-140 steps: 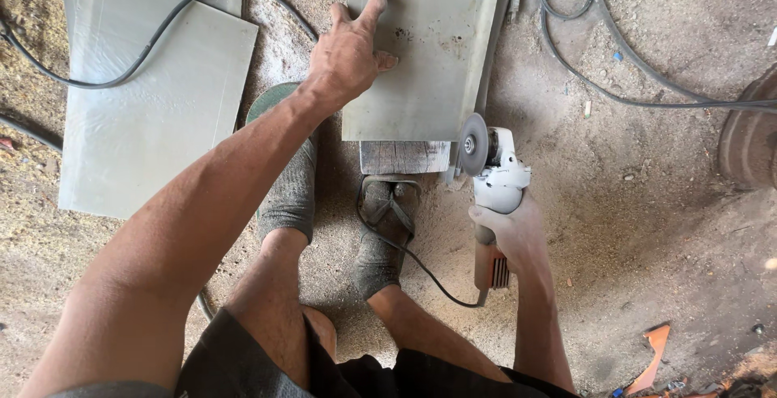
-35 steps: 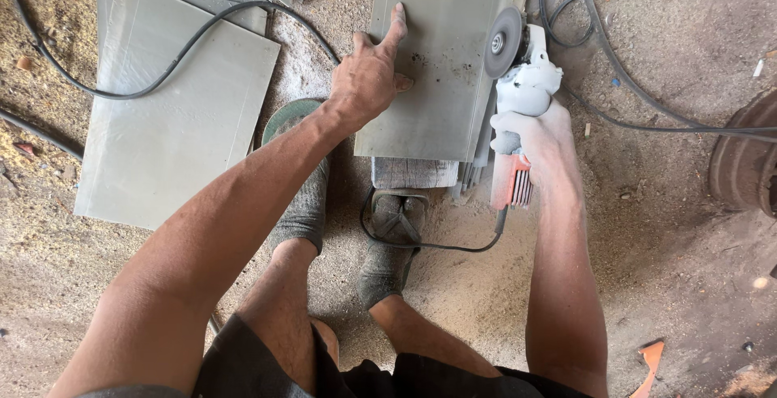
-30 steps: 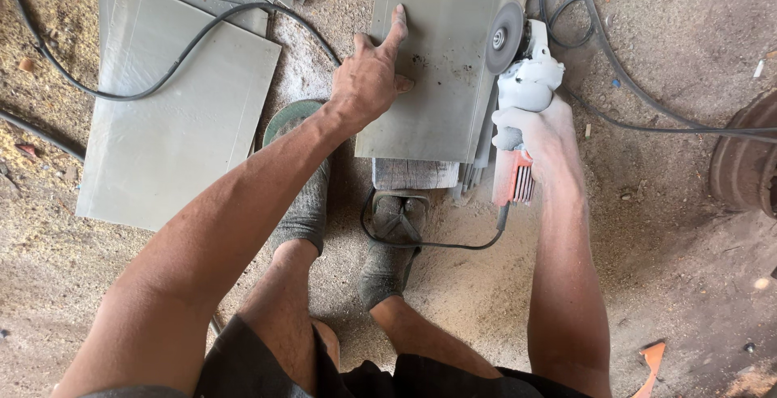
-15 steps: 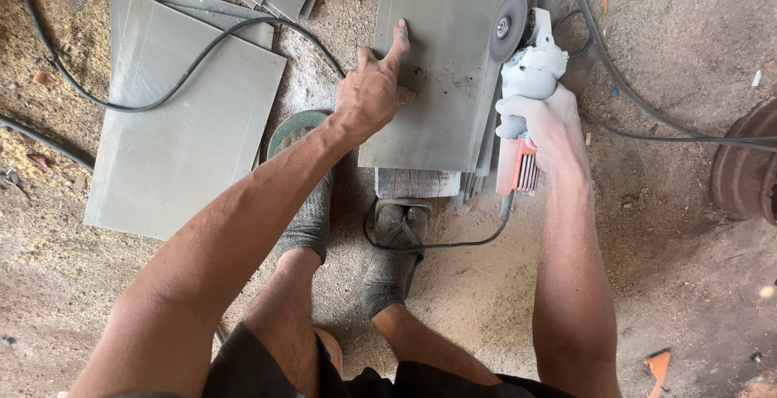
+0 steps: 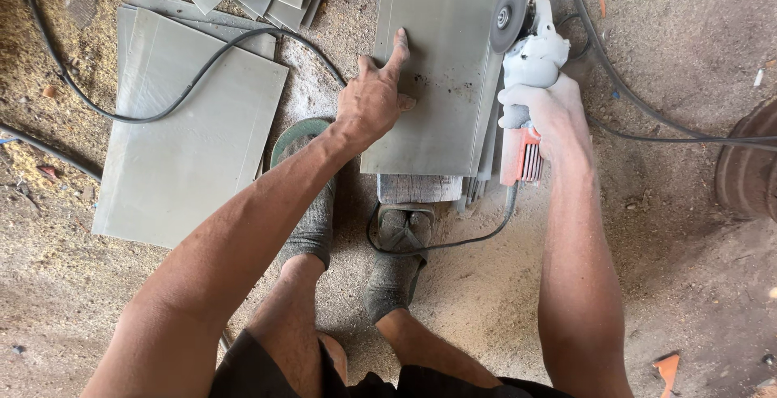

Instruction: The person uses an angle grinder to cut rectangular ceramic tiles one at a time. They hold each tile steady with the left hand while guiding the grinder along the edge, then set the cut piece aside and pick up the next tile from a nearby stack.

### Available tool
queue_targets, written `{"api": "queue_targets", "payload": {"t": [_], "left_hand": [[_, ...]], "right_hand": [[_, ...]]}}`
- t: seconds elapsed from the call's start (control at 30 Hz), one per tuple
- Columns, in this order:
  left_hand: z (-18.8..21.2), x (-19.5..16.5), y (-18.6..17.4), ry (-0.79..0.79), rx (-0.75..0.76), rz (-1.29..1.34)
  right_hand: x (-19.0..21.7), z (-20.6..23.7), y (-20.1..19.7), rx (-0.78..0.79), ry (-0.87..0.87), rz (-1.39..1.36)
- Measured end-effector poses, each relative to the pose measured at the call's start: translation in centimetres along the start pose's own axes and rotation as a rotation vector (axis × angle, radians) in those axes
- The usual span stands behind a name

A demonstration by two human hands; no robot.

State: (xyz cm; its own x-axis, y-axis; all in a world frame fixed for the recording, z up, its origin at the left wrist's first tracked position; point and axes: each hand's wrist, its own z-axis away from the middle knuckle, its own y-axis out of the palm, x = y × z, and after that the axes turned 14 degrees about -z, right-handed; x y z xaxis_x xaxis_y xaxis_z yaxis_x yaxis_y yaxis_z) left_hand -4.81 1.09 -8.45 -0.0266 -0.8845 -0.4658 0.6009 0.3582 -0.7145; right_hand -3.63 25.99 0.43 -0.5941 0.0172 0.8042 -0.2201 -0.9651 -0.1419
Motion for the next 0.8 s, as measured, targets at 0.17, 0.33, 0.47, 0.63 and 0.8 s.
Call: {"api": "queue_targets", "payload": {"t": [0.17, 0.33, 0.47, 0.63, 0.8], "left_hand": [[0.1, -0.1, -0.2, -0.004, 0.005, 0.008], [0.0, 0.0, 0.1, -0.008, -0.006, -0.007], [0.0, -0.1, 0.2, 0.003, -0.025, 0.015], [0.3, -0.3, -0.3, -0.019, 0.007, -0.010], [0.5, -0.4, -0.5, -0.026, 0.029, 0.003]], "right_hand": [[0.6, -0.8, 0.2, -0.005, -0.001, -0.033], [1.5, -1.5, 0.6, 0.017, -0.004, -0.039], [2.4, -1.8, 0.8, -0.005, -0.004, 0.001], [2.7, -2.2, 1.1, 0.041, -0.027, -0.034], [3.1, -3.0, 0.8, 0.052, -0.026, -0.018]]}}
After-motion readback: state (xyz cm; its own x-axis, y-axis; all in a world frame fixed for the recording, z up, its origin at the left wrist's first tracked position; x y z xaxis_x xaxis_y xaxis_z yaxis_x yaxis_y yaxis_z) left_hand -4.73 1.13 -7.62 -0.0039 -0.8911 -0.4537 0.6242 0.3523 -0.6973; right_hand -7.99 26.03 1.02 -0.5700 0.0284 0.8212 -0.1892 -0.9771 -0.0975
